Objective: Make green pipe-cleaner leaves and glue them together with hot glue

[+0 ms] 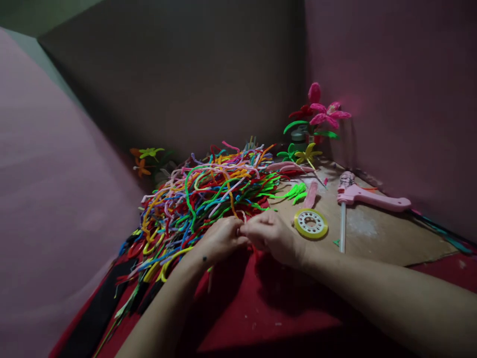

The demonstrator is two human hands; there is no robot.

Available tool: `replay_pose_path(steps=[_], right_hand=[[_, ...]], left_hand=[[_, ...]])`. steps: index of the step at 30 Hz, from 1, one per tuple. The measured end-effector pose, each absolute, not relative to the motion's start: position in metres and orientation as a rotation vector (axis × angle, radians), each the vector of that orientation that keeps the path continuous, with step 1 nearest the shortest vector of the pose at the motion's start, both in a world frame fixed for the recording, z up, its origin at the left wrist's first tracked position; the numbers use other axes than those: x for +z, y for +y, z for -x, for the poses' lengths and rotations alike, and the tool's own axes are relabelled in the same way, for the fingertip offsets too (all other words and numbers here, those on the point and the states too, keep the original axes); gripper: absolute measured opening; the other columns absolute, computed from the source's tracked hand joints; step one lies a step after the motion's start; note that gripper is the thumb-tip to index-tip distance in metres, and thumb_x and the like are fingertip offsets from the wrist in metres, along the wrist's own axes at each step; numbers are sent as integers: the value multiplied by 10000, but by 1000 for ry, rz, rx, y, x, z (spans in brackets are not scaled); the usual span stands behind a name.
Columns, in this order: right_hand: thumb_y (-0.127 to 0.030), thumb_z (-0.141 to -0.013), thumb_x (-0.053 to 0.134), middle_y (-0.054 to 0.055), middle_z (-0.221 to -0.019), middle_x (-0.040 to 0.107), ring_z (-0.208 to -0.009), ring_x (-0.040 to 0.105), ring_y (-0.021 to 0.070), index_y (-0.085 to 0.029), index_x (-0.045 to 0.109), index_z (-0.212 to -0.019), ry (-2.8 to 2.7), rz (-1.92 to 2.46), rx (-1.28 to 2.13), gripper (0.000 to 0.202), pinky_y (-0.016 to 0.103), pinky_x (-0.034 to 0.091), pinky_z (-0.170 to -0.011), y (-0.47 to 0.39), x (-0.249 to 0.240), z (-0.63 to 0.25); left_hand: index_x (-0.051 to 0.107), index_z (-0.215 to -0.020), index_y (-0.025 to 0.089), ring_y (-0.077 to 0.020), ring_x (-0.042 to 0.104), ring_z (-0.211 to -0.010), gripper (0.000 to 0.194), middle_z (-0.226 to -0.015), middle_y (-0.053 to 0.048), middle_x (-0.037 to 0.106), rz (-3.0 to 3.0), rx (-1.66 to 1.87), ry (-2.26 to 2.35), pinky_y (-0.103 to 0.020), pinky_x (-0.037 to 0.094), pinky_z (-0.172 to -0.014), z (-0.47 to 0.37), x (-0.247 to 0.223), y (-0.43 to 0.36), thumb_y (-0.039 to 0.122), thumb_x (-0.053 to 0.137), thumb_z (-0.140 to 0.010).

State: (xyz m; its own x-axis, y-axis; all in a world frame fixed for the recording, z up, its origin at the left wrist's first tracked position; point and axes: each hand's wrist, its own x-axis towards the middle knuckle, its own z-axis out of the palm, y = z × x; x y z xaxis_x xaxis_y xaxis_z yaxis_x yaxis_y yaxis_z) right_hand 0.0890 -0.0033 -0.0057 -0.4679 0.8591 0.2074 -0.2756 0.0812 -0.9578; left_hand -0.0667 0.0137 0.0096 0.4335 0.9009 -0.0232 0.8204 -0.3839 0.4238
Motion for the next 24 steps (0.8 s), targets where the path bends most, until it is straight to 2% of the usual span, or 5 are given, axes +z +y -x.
replay_pose_path(steps=[3, 7, 14, 19, 24], right_hand=[[-297, -711, 469, -63, -316, 250, -297, 205, 56, -201, 324, -362, -994, 572, 1666, 389, 236, 127, -345, 15, -7, -91], [-319, -718, 440, -70, -309, 232, -260, 167, 53, -200, 320, -378, -789, 580, 1659, 379, 226, 103, -310, 32, -14, -94], [-318, -675, 600, -17, -500, 538, -330, 365, 48, -135, 556, -641, -1040, 842, 1738, 191, 186, 219, -316, 20, -23, -84], [-303, -647, 658, -51, -461, 477, -360, 386, 47, -135, 545, -635, -1043, 768, 1688, 203, 173, 289, -335, 19, -26, -80], [-223, -674, 615, -1, -606, 608, -408, 484, 58, -136, 541, -710, -845, 729, 1602, 119, 162, 330, -344, 33, -21, -89]], left_hand=[[607, -591, 152, -106, 434, -542, 135, -562, 15, 522, -2253, 342, 1522, -215, 298, -519, 68, 0, 14, 242, 542, -668], [574, -592, 136, -81, 374, -489, 198, -518, 35, 456, -1915, 473, 1496, -203, 268, -474, 73, 8, 13, 301, 530, -693], [569, -706, 121, -62, 386, -475, 227, -580, 3, 523, -1522, 663, 1272, -193, 261, -456, 81, 18, 5, 347, 555, -711], [593, -679, 125, -62, 392, -504, 199, -595, 21, 515, -1587, 569, 1176, -196, 271, -484, 81, 16, 6, 323, 607, -666], [600, -639, 124, -64, 361, -462, 229, -548, 10, 509, -1615, 432, 1239, -202, 229, -445, 86, 23, 6, 350, 594, -676]])
